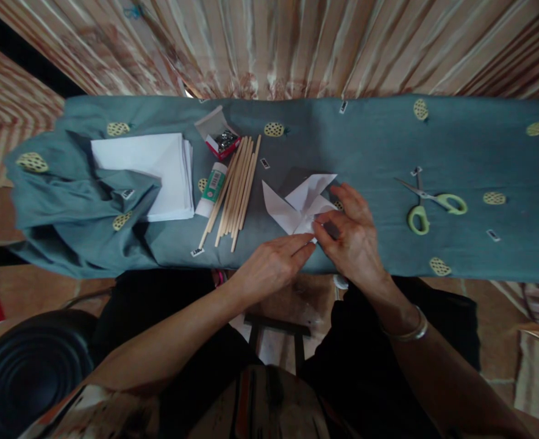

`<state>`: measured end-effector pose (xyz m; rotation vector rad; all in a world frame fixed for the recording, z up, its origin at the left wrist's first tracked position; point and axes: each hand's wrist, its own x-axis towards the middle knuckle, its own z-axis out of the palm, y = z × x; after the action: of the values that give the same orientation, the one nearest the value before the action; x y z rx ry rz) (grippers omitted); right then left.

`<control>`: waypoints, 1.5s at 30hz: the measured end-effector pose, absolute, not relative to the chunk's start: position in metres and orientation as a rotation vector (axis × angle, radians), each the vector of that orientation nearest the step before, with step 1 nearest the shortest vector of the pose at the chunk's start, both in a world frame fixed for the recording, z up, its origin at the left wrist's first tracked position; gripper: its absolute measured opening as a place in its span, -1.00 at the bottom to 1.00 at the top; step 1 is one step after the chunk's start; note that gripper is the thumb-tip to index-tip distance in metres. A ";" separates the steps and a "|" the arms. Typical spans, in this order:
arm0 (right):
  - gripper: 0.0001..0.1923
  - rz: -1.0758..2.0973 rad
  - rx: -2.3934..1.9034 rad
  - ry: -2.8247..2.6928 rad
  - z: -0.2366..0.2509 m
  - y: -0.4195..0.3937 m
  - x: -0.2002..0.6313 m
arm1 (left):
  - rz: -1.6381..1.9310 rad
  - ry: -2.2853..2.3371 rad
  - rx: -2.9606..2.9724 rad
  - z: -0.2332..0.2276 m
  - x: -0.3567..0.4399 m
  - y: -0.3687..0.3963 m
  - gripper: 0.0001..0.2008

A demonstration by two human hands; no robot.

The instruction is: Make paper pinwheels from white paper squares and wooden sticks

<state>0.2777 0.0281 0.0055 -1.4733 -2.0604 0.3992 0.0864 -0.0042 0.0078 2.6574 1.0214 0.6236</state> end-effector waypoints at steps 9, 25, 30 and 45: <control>-0.81 0.421 -1.493 -2.022 0.010 0.026 0.273 | 0.619 1.026 2.668 0.007 0.087 -0.004 -0.79; -0.91 0.231 -1.408 -2.073 0.003 0.026 0.275 | 0.592 1.065 2.660 0.007 0.088 -0.006 -0.79; -0.85 0.126 -1.304 -2.121 0.010 0.025 0.275 | 0.618 1.060 2.691 0.007 0.089 -0.005 -0.79; -0.50 0.202 -1.312 -2.305 0.006 0.022 0.275 | 0.551 1.065 2.673 0.012 0.090 -0.005 -0.81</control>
<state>0.2748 0.0224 0.0062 -1.3121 -2.3053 0.2025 0.0895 -0.0053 0.0120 2.6732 1.0650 0.5511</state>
